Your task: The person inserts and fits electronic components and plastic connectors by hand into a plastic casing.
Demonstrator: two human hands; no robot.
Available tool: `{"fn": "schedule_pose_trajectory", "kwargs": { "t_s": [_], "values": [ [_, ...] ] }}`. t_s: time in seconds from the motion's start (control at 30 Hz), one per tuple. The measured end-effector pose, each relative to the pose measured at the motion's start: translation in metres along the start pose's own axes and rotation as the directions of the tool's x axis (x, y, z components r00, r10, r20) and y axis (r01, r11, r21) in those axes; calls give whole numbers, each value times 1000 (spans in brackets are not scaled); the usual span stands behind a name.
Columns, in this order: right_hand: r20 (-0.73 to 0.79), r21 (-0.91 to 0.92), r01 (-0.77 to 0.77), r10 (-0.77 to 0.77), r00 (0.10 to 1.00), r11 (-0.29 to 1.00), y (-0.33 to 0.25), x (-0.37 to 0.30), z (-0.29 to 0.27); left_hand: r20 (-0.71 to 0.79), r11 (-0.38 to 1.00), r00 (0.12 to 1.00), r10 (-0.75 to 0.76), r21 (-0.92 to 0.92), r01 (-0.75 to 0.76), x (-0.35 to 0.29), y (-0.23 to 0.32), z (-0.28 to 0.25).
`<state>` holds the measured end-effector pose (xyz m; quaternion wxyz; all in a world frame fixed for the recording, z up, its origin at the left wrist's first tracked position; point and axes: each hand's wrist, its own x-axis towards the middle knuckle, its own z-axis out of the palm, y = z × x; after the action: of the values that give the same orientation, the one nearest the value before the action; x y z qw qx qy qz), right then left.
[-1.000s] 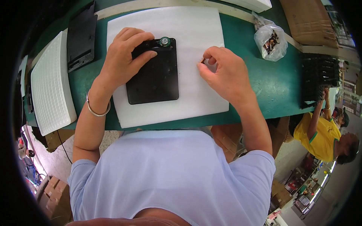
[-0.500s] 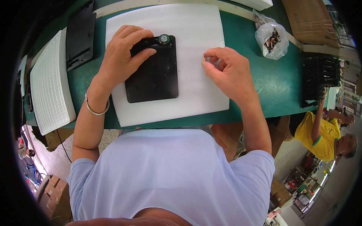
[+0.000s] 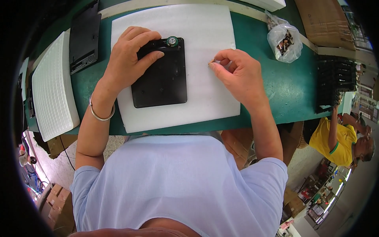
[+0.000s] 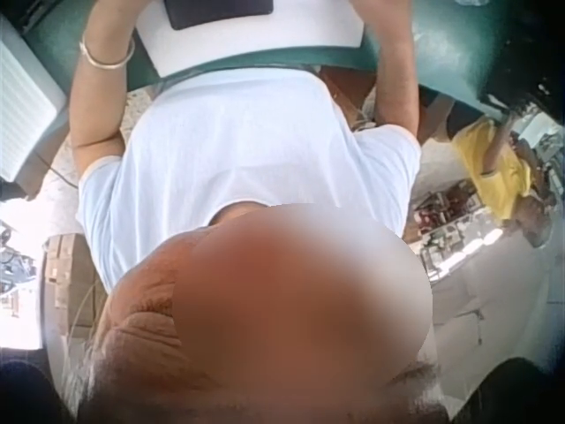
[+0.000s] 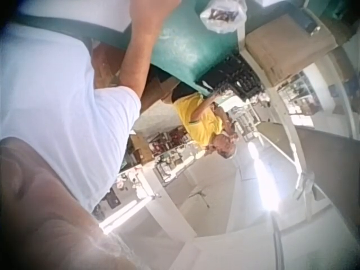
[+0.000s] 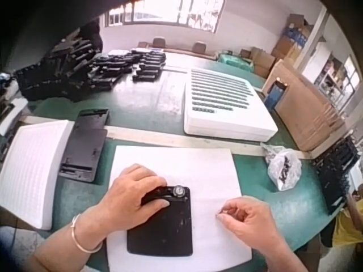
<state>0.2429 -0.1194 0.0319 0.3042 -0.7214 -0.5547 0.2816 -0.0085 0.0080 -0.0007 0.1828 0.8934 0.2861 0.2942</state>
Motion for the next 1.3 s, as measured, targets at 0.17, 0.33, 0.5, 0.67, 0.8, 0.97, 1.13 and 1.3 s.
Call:
{"fn": "schedule_pose_trajectory", "kwargs": {
  "t_s": [0.17, 0.33, 0.5, 0.67, 0.8, 0.97, 1.13, 1.3],
  "values": [
    [-7, -49, 58, -59, 998, 997, 1, -1, 0, 1, 1000, 1000, -3, -4, 3, 0, 1, -1],
    [-19, -136, 36, -39, 999, 990, -8, -2, 2, -6, 1000, 1000, 1, -6, -1, 1, 0, 0],
    [-35, -168, 62, -69, 997, 984, -8, -1, 6, -8, 1000, 1000, 0, -13, 0, 1, 1, 0],
    [-37, -144, 57, -63, 997, 988, -7, -2, 7, -23, 1000, 1000, 8, -19, -8, 0, -1, 0],
    [-52, -189, 47, -58, 997, 981, -9, -4, 6, -35, 999, 999, 10, -48, -11, -1, 0, 1],
    [-63, -135, 77, -86, 994, 988, -4, -6, 5, -42, 997, 999, -10, -72, 7, -1, 1, 3],
    [-49, -199, 142, -154, 987, 970, -7, -5, 3, -66, 998, 998, 15, -53, -19, 0, 1, 3],
    [126, 129, 121, -138, 982, 984, -22, 0, 17, -85, 998, 996, 30, -56, -35, 0, -1, 4]
  ]
}}
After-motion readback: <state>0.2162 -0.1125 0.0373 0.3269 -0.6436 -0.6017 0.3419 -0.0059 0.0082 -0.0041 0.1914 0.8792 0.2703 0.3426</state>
